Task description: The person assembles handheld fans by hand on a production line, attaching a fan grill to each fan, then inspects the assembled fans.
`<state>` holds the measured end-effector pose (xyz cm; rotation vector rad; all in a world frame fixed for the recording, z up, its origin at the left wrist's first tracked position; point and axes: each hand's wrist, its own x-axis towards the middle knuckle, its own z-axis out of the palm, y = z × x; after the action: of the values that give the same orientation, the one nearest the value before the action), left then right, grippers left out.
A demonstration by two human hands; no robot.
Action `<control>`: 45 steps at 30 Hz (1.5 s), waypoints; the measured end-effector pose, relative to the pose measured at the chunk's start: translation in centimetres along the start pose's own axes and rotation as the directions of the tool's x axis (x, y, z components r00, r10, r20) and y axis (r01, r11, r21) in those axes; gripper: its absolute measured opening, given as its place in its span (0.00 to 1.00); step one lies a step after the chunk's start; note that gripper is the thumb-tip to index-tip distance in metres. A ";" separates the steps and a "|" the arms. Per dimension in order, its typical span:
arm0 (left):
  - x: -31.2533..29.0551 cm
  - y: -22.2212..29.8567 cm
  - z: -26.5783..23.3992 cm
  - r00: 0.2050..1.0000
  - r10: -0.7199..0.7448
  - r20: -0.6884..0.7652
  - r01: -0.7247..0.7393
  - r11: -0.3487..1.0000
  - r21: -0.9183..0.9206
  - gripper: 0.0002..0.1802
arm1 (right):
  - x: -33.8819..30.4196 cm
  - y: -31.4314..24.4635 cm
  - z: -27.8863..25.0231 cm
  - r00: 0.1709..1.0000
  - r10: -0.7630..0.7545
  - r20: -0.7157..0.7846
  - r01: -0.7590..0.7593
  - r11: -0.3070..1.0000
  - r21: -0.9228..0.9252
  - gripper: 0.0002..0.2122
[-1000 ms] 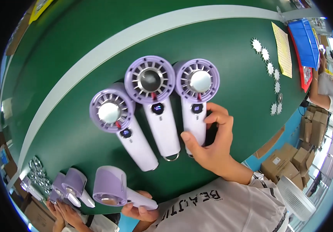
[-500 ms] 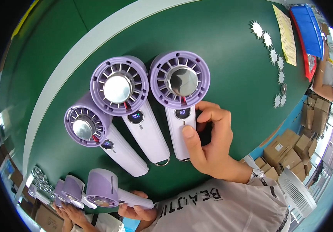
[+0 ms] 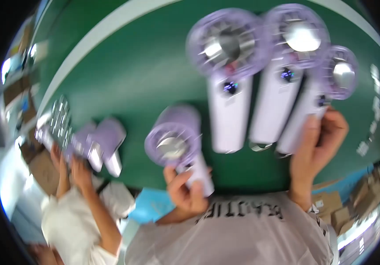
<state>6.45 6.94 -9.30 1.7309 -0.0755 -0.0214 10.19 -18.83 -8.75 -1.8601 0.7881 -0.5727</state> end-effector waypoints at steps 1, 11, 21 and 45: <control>0.8 0.5 0.4 0.999 -0.003 0.050 0.004 1.000 -0.031 0.19 | 0.2 -0.3 -0.6 1.000 -0.011 0.003 0.011 0.998 -0.062 0.15; 1.9 1.4 1.0 1.000 -0.002 -0.017 0.001 0.997 -0.073 0.16 | 0.7 0.4 0.6 0.998 -0.069 -0.001 0.068 0.997 -0.042 0.12; 1.7 1.0 1.0 1.000 0.000 -0.018 0.001 1.000 0.018 0.18 | 0.9 1.0 0.6 0.994 -0.107 -0.010 0.106 0.992 -0.067 0.10; 2.2 1.6 1.2 0.999 0.046 0.025 -0.048 0.996 0.072 0.18 | 1.4 -0.8 0.5 1.000 0.017 -0.016 -0.016 0.999 0.048 0.09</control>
<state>8.55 5.35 -7.89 1.8015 -0.1353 -0.0042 11.68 -19.38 -8.18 -1.8055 0.7935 -0.5925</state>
